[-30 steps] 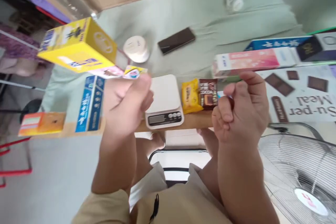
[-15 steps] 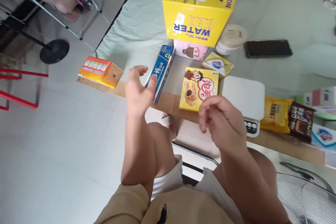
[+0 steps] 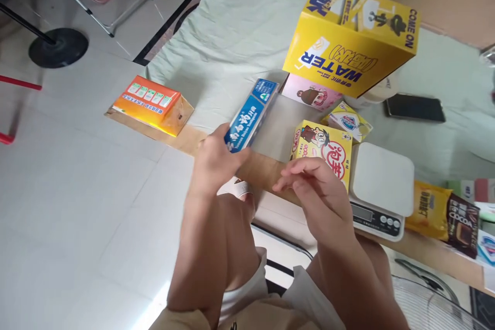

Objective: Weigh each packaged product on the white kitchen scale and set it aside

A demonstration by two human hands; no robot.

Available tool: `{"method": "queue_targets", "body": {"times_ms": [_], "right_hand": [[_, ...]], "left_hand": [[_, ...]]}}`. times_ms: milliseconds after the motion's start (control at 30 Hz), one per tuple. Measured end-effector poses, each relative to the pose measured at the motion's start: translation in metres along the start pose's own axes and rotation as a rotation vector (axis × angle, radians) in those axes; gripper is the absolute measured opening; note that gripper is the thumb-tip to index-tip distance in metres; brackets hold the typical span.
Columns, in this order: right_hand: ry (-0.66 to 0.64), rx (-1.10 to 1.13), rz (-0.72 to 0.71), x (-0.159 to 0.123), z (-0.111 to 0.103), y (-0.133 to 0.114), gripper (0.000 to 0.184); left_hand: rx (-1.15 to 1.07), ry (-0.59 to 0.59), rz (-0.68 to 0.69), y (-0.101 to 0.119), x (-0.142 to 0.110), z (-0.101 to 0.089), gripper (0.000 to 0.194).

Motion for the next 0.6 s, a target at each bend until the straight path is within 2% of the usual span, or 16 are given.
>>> {"method": "queue_targets", "body": {"times_ms": [100,200,267,333,367,433,567,600], "right_hand": [[0.061,-0.015,-0.011,-0.006,-0.008,-0.008,0.007],[0.127,-0.004,-0.071,-0.016,-0.021,-0.017,0.007],[0.159,-0.005,-0.112,-0.025,-0.034,-0.020,0.008],[0.189,-0.013,-0.139,-0.036,-0.049,-0.022,0.008],[0.199,-0.011,-0.151,-0.041,-0.057,-0.022,0.010],[0.205,0.002,-0.160,-0.051,-0.073,-0.019,0.019],[0.270,0.015,-0.120,-0.063,-0.107,-0.003,0.048],[0.306,0.017,-0.100,-0.064,-0.117,0.004,0.055]], "left_hand": [[-0.077,0.078,-0.018,0.006,-0.018,-0.030,0.028],[-0.149,0.166,0.036,0.024,-0.050,-0.056,0.039],[-0.223,0.201,0.126,0.040,-0.072,-0.063,0.046],[-0.288,0.183,0.232,0.057,-0.090,-0.056,0.050],[-0.307,0.151,0.280,0.066,-0.096,-0.046,0.051],[-0.334,0.057,0.346,0.084,-0.105,-0.015,0.052],[-0.316,-0.141,0.366,0.112,-0.115,0.083,0.058],[-0.298,-0.154,0.389,0.116,-0.118,0.107,0.060]]}}
Point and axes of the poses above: each hand's wrist, its own x-axis towards the middle knuckle, its own z-axis out of the palm, y = z × x, the point moved 3 cm from there along x, towards the middle knuckle, and after that the axes turned 12 degrees about -x, right-handed, at the moved point
